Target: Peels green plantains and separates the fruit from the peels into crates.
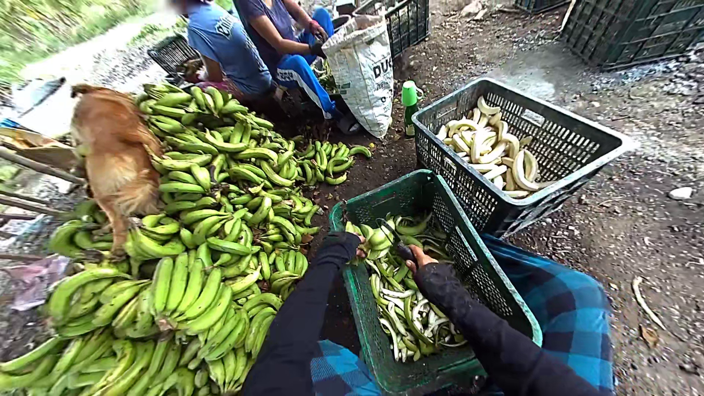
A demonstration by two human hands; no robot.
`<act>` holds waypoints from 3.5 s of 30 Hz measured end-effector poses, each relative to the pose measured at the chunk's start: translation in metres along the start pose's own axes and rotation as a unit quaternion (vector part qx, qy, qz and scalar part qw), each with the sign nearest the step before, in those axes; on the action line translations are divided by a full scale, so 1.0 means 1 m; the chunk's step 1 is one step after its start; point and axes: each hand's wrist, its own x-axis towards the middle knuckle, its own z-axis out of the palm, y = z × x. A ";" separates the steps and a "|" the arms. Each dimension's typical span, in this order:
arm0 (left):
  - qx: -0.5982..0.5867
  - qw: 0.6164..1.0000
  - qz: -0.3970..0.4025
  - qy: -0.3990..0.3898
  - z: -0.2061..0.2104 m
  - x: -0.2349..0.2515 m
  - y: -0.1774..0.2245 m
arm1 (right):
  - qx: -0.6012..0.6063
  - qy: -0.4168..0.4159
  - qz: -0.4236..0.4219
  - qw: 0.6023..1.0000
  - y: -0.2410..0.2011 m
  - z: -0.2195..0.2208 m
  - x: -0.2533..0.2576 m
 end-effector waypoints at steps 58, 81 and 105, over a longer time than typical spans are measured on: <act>-0.237 0.969 0.004 0.069 0.019 -0.036 -0.028 | 0.147 -0.016 0.068 0.987 -0.039 0.081 -0.005; -0.322 0.944 -0.011 0.067 0.045 -0.008 -0.055 | 0.060 -0.077 0.076 0.992 -0.043 0.083 -0.001; -0.511 0.833 -0.112 0.181 0.056 -0.025 -0.060 | 0.178 -0.038 0.072 0.981 -0.068 0.124 0.009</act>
